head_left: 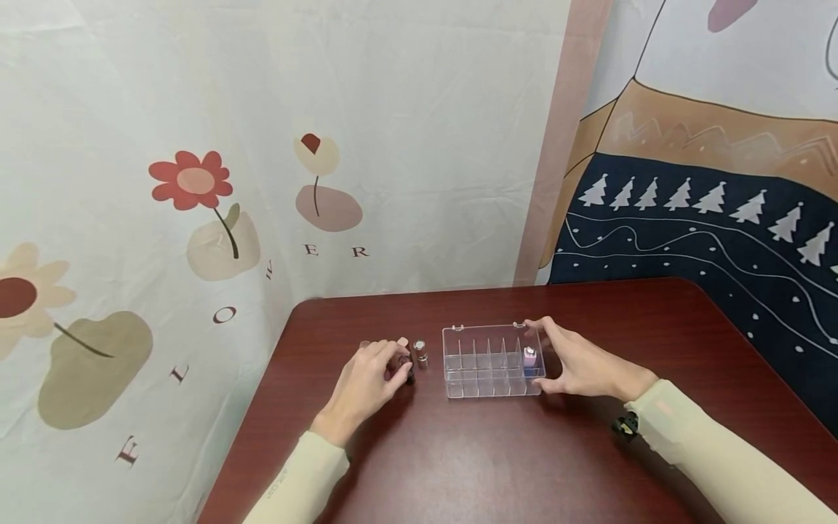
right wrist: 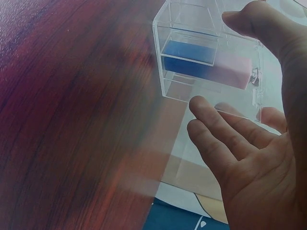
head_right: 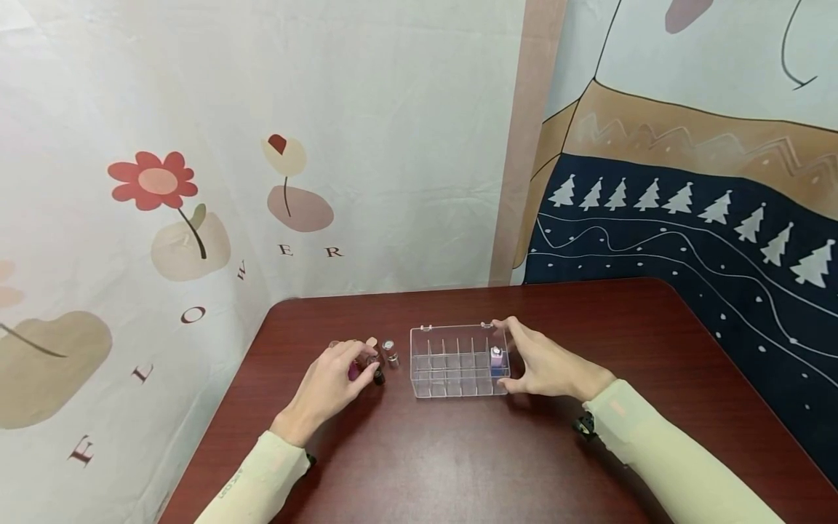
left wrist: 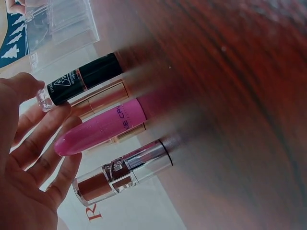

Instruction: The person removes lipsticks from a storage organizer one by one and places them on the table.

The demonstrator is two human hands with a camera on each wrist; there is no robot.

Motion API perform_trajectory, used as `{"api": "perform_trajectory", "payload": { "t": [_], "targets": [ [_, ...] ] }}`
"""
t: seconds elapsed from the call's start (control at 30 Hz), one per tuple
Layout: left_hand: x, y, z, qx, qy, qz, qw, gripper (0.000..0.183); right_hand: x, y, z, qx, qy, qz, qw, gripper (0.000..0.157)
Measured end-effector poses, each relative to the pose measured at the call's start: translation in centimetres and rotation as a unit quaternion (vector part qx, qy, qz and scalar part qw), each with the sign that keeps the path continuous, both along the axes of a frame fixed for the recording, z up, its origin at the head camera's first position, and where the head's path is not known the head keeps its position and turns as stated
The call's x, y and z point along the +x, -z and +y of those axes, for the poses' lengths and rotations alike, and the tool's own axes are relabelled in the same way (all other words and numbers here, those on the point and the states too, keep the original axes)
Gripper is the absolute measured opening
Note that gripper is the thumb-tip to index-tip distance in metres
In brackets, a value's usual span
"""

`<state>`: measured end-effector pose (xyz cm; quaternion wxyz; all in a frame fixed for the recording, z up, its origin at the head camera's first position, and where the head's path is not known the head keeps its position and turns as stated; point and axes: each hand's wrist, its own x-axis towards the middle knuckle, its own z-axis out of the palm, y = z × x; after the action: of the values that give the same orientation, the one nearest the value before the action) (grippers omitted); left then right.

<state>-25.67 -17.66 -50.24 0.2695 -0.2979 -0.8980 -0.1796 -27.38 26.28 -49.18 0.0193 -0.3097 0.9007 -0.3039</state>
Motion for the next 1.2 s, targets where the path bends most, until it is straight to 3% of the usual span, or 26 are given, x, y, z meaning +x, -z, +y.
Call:
{"api": "perform_trajectory", "payload": {
  "t": [0.3,0.77,0.97,1.2],
  "targets": [
    [0.0,0.0,-0.2,0.004,0.007,0.001,1.0000,0.019,0.0,0.0,0.0,0.000,-0.001,0.002,1.000,0.097],
    [0.0,-0.6,0.2,0.001,0.003,0.041,0.9992,0.023,-0.1,0.0,0.0,-0.001,-0.001,0.002,1.000,0.096],
    [-0.1,-1.5,1.3,0.010,0.006,0.034,0.9994,0.024,-0.1,0.0,0.0,-0.002,-0.002,-0.002,1.000,0.096],
    [-0.3,-2.5,3.9,0.004,0.033,0.056,0.9979,0.032,0.0,0.0,0.1,0.000,-0.001,-0.008,1.000,0.098]
  ]
}}
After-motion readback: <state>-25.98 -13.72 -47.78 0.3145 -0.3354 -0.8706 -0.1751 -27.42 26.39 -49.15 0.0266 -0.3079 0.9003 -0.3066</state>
